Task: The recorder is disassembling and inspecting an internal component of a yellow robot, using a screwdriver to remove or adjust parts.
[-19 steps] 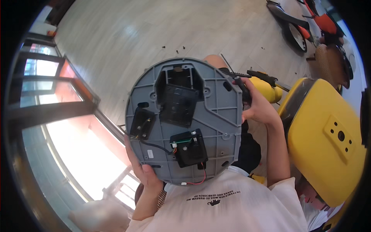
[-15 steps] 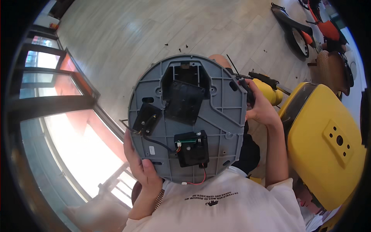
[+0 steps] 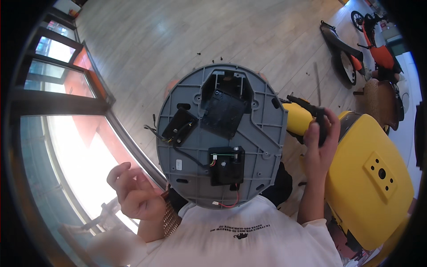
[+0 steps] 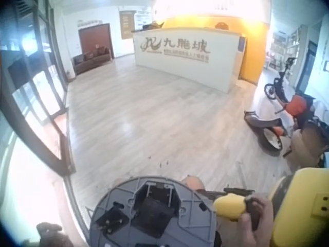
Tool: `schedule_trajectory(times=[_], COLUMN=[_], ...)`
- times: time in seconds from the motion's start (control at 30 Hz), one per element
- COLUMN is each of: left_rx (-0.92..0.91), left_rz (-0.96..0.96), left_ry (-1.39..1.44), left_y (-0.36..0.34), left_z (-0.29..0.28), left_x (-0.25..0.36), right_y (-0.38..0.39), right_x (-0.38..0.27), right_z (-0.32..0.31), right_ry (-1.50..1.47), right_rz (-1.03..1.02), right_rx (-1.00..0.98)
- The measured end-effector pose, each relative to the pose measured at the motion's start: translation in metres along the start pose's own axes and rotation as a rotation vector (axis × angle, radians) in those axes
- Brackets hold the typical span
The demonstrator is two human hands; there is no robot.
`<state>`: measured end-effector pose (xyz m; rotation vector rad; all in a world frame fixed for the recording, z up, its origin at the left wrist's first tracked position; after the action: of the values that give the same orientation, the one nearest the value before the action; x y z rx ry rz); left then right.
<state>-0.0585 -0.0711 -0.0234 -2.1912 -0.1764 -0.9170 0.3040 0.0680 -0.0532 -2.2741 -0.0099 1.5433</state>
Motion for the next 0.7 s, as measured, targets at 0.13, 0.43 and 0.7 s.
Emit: schedule_trajectory(times=[0.13, 0.43, 0.7], left_rx=[-0.224, -0.568, -0.501], left_rz=[0.023, 0.076, 0.045], left_ry=[0.058, -0.053, 0.097], left_y=[-0.033, -0.045, -0.044], left_z=[0.035, 0.064, 0.066], left_x=[0.031, 0.051, 0.043], right_y=[0.023, 0.039, 0.038], right_x=[-0.057, -0.076, -0.073], right_z=[0.023, 0.048, 0.049], right_ry=[0.206, 0.286, 0.259], right_rz=[-0.318, -0.425, -0.513], right_rx=[-0.23, -0.396, -0.474])
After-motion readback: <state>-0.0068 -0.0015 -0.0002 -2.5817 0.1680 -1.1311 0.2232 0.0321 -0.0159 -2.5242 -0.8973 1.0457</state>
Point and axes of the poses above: each hand's wrist, its own y-axis away from the middle knuckle, its own z-axis out of the palm, x = y × z, the point moved 5 cm from there along -y, towards the middle knuckle, and after that the axes turned 11 degrees about -z, right-handed, at the moved point
